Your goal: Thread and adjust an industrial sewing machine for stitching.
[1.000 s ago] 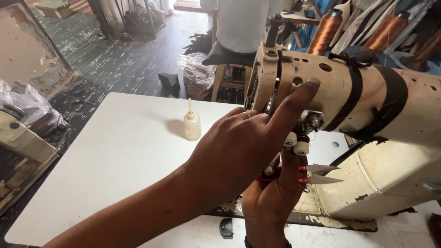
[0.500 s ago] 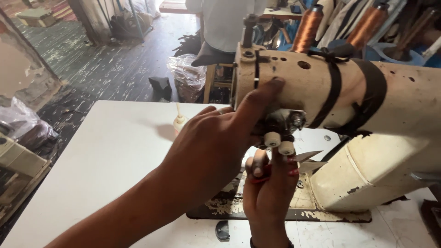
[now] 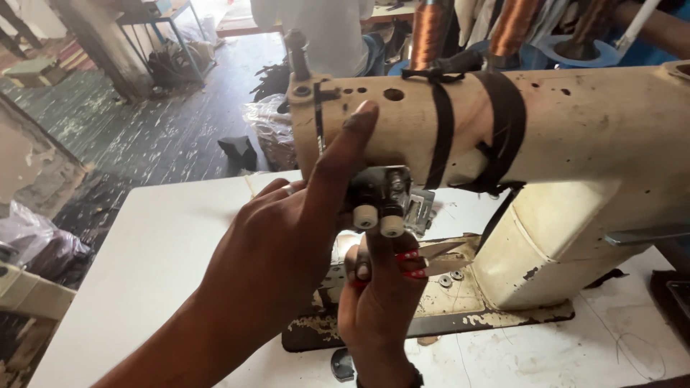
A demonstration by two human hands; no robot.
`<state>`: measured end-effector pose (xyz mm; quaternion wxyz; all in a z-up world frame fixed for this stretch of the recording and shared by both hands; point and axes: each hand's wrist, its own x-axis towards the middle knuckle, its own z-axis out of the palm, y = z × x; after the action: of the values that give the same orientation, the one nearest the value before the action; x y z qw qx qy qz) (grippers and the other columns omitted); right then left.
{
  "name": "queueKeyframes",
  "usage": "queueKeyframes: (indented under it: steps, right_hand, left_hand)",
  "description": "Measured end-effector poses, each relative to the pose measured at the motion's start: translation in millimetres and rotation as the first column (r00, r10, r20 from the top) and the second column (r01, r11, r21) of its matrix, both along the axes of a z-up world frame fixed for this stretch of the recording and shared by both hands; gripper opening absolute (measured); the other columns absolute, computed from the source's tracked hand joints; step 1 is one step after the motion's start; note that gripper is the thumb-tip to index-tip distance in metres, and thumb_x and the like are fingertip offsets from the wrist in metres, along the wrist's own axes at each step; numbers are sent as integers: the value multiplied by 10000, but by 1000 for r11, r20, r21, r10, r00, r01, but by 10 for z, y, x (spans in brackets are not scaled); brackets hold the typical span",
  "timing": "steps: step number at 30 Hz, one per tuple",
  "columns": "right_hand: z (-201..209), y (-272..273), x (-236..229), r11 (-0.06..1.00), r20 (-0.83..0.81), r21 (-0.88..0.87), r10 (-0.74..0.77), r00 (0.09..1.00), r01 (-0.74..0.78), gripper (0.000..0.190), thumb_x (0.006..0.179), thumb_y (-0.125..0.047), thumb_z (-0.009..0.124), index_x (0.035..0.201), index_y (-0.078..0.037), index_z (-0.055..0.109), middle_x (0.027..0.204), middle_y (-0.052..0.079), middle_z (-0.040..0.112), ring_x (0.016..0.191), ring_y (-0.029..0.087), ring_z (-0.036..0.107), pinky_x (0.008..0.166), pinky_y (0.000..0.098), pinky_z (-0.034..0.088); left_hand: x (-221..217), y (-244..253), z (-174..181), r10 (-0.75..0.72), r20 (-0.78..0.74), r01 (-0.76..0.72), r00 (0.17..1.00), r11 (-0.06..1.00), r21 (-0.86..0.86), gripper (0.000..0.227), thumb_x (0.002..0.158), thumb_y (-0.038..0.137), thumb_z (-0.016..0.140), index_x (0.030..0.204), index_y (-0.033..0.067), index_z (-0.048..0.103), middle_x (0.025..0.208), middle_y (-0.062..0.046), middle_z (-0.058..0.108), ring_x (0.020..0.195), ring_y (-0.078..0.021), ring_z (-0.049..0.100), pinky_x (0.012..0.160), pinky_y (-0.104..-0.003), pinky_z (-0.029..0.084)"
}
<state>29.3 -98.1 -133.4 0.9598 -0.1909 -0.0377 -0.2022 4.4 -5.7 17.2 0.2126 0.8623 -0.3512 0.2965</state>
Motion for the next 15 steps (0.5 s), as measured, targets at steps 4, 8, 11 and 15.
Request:
queueKeyframes:
  steps: [4, 8, 11, 15]
  right_hand:
    - [64, 77, -27, 992, 91, 118, 25, 996, -35, 106, 966, -116, 723, 984, -92, 621, 740, -41, 531, 599, 68, 444, 572, 256, 357]
    - [82, 101, -23, 979, 175, 183, 59, 983, -91, 113, 998, -154, 709, 1000, -112, 605, 795, -45, 527, 643, 78, 470, 598, 273, 378]
    - [-69, 45, 13, 969, 238, 166, 140, 961, -182, 121, 1057, -161, 700, 1046, -96, 598, 786, -14, 530, 696, 98, 496, 626, 284, 391]
    - [52, -43, -35, 963, 243, 188, 145, 959, -193, 148, 993, -180, 683, 1088, -110, 594, 835, -33, 552, 705, 100, 517, 621, 281, 405]
  left_hand:
    - [-1, -1, 9, 31, -82, -36, 996, 998, -51, 786, 980, 73, 687, 1612, 140, 224, 1014, -89, 789, 896, -239, 800, 814, -412, 648]
    - [3, 25, 16, 35, -169, -52, 985, 994, -99, 809, 922, 80, 733, 1578, 165, 267, 1101, -99, 792, 981, -255, 800, 817, -409, 654]
    - [-3, 40, 36, 53, -238, -78, 970, 992, -96, 835, 877, 67, 755, 1553, 174, 277, 1040, -82, 800, 984, -248, 806, 809, -406, 631]
    - [-3, 43, 42, 56, -250, -83, 967, 992, -99, 850, 857, 65, 776, 1544, 182, 290, 1030, -73, 800, 987, -226, 814, 808, -391, 610]
